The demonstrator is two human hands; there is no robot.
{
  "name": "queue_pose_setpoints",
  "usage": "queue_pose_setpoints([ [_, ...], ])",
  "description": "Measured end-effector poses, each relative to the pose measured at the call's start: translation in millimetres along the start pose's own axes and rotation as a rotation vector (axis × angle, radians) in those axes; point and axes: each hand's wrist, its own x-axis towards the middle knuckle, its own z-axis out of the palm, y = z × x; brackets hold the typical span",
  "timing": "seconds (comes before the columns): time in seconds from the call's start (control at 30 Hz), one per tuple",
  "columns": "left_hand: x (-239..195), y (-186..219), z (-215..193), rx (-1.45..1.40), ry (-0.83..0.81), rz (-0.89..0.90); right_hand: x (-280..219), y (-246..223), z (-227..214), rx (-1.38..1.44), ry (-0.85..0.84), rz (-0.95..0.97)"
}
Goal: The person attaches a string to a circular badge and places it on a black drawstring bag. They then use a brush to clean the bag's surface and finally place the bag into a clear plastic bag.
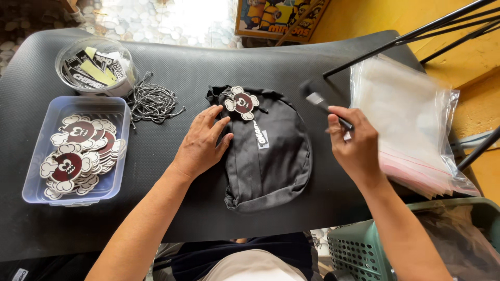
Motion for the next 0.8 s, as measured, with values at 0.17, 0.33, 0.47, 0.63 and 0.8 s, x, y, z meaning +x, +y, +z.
queue_pose_setpoints([
  [0.17,-3,-3,5,0.008,0.009,-0.043,10,12,38,0.246,-0.044,0.049],
  [0.33,-5,-8,8,0.0,0.019,-0.118,19,-7,88,0.574,-0.024,0.147],
  [0.47,-3,-9,6,-0.038,0.015,-0.153,34,-22,104,0.621,-0.126,0.14],
  [0.63,-6,-12,6,-0.053,0.011,-0.173,49,-7,85,-0.198,0.046,-0.147],
  [0.8,-1,-13,8,-0.118,-0.009,-0.255,37,-45,65,0.333,-0.137,-0.015],
])
